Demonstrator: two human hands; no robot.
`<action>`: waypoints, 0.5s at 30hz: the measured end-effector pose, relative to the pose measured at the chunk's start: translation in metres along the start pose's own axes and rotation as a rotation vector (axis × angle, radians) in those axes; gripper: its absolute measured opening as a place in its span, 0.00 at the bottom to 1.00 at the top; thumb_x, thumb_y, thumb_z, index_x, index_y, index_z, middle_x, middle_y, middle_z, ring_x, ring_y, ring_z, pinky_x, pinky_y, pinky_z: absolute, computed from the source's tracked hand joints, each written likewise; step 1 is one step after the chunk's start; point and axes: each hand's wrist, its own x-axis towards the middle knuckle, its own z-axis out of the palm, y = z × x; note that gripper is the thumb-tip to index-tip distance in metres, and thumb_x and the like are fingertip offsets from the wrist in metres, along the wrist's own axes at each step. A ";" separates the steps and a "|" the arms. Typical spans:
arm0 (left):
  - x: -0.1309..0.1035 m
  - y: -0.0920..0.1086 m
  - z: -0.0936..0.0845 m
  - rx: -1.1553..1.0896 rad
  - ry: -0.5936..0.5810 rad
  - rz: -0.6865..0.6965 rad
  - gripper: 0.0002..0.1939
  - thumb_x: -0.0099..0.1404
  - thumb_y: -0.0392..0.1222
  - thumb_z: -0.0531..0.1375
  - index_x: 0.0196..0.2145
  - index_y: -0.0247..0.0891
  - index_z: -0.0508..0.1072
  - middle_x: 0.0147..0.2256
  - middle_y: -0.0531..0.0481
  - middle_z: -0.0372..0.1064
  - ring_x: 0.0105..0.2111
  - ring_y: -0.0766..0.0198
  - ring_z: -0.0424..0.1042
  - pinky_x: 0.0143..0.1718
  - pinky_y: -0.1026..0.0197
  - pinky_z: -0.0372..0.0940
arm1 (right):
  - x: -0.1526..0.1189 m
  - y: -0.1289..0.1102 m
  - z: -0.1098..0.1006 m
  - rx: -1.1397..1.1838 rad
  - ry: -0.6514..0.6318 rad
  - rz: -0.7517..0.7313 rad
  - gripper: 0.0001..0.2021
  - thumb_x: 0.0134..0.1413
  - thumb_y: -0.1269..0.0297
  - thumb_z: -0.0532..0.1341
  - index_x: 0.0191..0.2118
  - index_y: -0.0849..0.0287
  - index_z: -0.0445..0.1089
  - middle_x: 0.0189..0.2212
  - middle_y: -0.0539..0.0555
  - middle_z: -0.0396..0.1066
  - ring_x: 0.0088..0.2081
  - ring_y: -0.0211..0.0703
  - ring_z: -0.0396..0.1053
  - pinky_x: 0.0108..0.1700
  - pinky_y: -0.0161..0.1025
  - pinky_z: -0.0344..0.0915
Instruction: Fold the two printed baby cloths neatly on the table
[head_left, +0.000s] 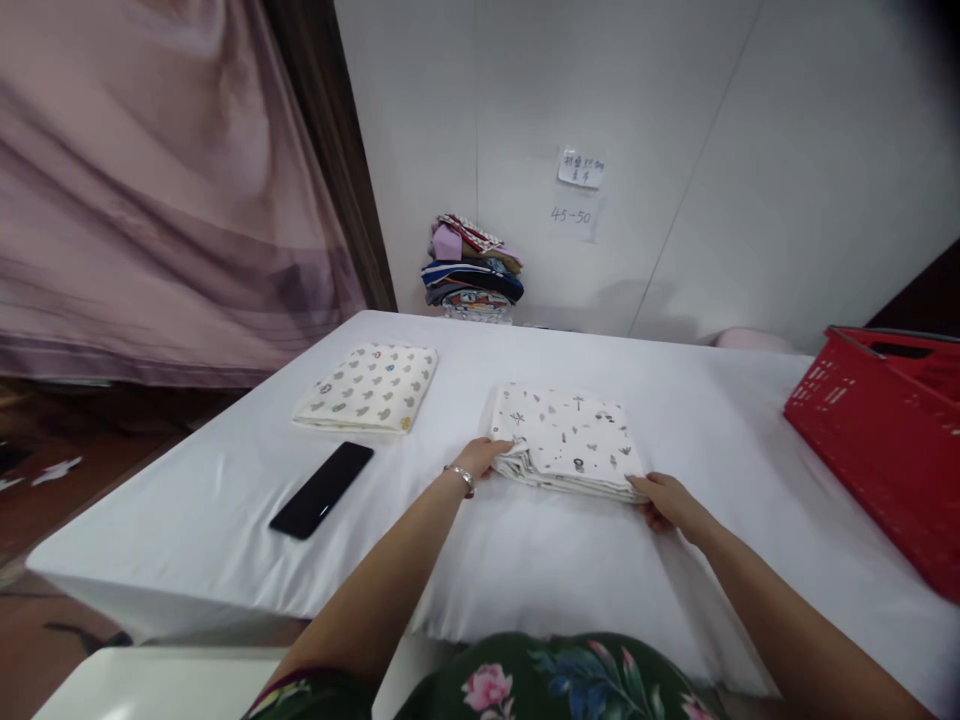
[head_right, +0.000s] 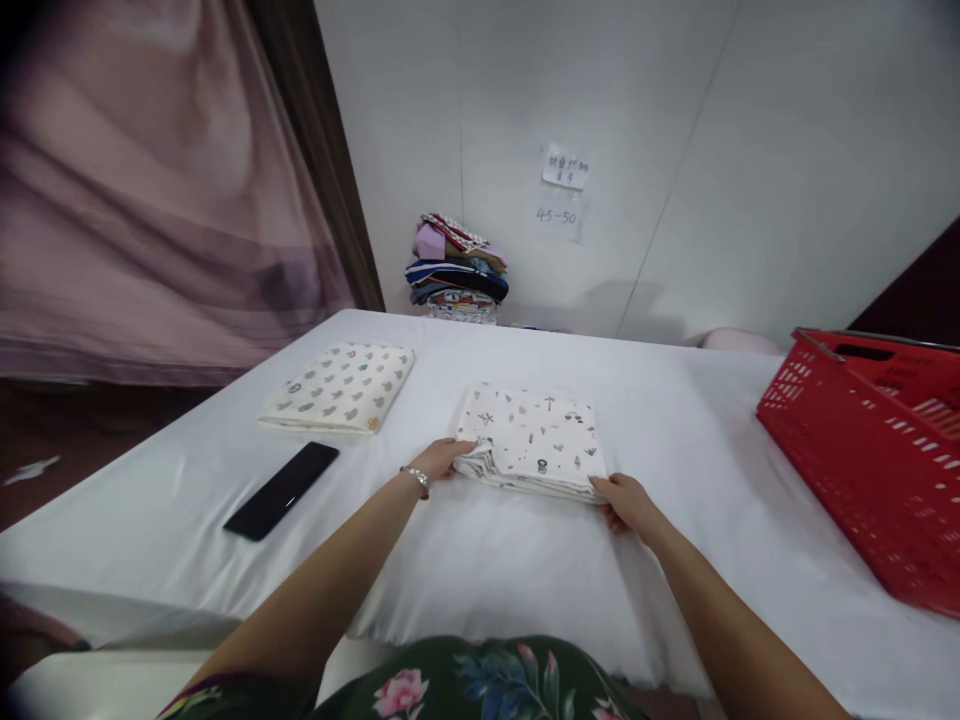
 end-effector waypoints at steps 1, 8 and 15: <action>-0.001 0.001 0.000 -0.024 -0.041 -0.004 0.11 0.54 0.49 0.58 0.28 0.38 0.70 0.25 0.51 0.72 0.26 0.63 0.71 0.24 0.64 0.65 | 0.000 0.000 0.001 -0.001 0.004 -0.007 0.17 0.47 0.48 0.59 0.24 0.58 0.60 0.15 0.49 0.64 0.15 0.36 0.62 0.16 0.33 0.58; -0.012 -0.010 -0.014 0.028 -0.045 -0.060 0.09 0.50 0.41 0.62 0.27 0.36 0.66 0.27 0.50 0.69 0.29 0.61 0.70 0.27 0.63 0.66 | -0.005 -0.004 0.008 -0.070 0.005 -0.046 0.15 0.49 0.52 0.57 0.23 0.58 0.59 0.16 0.49 0.65 0.14 0.34 0.60 0.16 0.32 0.55; -0.029 -0.017 -0.014 0.329 0.084 0.073 0.27 0.56 0.43 0.57 0.53 0.36 0.57 0.41 0.44 0.69 0.36 0.61 0.71 0.35 0.62 0.65 | -0.017 -0.014 -0.001 -0.513 0.168 -0.179 0.19 0.51 0.49 0.53 0.39 0.60 0.67 0.30 0.57 0.72 0.29 0.46 0.70 0.30 0.40 0.63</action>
